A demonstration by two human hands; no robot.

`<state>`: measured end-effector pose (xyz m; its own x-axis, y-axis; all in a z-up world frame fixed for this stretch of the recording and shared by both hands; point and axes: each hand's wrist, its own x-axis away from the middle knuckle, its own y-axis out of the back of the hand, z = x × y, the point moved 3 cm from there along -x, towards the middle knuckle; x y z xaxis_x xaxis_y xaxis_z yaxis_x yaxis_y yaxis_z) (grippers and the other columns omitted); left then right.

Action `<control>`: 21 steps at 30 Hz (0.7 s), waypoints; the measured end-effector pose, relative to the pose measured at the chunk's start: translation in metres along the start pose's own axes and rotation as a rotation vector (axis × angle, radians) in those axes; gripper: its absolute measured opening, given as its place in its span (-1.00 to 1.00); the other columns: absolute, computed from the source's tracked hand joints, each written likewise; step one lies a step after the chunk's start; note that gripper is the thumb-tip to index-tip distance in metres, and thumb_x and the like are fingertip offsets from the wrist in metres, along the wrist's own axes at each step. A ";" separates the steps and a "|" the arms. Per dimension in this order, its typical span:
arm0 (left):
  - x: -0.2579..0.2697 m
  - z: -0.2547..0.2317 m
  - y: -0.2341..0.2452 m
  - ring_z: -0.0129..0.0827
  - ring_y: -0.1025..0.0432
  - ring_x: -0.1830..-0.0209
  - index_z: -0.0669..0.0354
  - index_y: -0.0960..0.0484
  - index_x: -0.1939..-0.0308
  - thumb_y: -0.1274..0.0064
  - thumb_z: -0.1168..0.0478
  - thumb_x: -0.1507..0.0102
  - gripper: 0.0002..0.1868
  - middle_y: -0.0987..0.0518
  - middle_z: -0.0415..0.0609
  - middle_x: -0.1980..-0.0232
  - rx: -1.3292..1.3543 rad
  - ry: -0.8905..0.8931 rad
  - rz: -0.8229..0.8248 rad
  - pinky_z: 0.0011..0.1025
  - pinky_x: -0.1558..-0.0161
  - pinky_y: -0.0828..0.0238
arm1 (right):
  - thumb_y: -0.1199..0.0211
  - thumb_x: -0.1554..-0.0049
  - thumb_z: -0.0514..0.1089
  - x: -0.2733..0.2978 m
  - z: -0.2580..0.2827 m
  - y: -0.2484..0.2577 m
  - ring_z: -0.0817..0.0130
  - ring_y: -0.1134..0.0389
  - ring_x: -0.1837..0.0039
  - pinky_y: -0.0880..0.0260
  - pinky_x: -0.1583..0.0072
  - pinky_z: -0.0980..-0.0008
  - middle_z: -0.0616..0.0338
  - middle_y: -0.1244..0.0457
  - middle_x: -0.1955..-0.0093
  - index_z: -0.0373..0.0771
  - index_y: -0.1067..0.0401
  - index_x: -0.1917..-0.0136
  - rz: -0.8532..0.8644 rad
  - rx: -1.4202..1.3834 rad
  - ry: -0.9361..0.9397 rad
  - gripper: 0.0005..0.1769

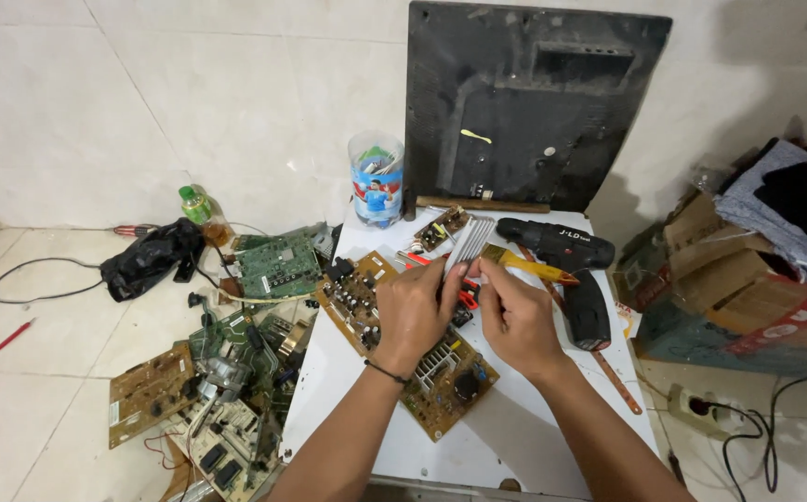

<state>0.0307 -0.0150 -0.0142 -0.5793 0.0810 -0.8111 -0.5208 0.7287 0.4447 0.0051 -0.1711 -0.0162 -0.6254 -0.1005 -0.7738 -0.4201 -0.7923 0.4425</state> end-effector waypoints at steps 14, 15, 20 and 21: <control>-0.005 0.006 0.000 0.11 -0.56 0.43 0.08 -0.59 0.38 0.09 -0.03 -0.41 -0.62 -0.57 0.14 0.58 0.161 0.186 0.102 -0.13 0.40 -0.44 | -0.05 -0.33 -0.27 -0.007 0.032 -0.011 0.12 -0.52 0.16 -0.57 0.19 0.27 -0.15 -0.43 0.12 -0.39 -0.44 -0.29 0.095 0.112 0.039 -0.69; -0.006 0.007 -0.002 0.13 -0.56 0.41 0.09 -0.59 0.36 0.11 -0.04 -0.41 -0.62 -0.58 0.16 0.56 0.184 0.212 0.117 -0.10 0.38 -0.44 | 0.01 -0.36 -0.23 -0.009 0.038 -0.011 0.02 -0.53 0.09 -0.61 0.15 0.16 -0.21 -0.43 0.06 -0.39 -0.41 -0.30 0.111 0.098 -0.007 -0.68; -0.009 0.013 -0.002 0.15 -0.54 0.42 0.10 -0.62 0.26 0.08 -0.07 -0.40 -0.64 -0.58 0.16 0.55 0.342 0.446 0.142 -0.10 0.35 -0.40 | 0.07 -0.38 -0.19 0.001 0.020 -0.018 0.02 -0.53 0.15 -0.60 0.19 0.20 -0.10 -0.42 0.14 -0.21 -0.37 -0.21 0.234 0.201 -0.063 -0.76; -0.007 0.017 -0.002 0.20 -0.53 0.40 0.13 -0.60 0.27 0.09 -0.07 -0.40 -0.62 -0.58 0.19 0.53 0.336 0.475 0.135 -0.07 0.34 -0.38 | 0.08 -0.38 -0.20 0.001 0.022 -0.019 -0.02 -0.52 0.14 -0.59 0.19 0.16 -0.12 -0.41 0.15 -0.20 -0.37 -0.19 0.256 0.223 -0.048 -0.77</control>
<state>0.0467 -0.0057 -0.0162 -0.8841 -0.0684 -0.4622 -0.2406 0.9146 0.3249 -0.0016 -0.1430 -0.0155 -0.7571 -0.2465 -0.6051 -0.3756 -0.5936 0.7117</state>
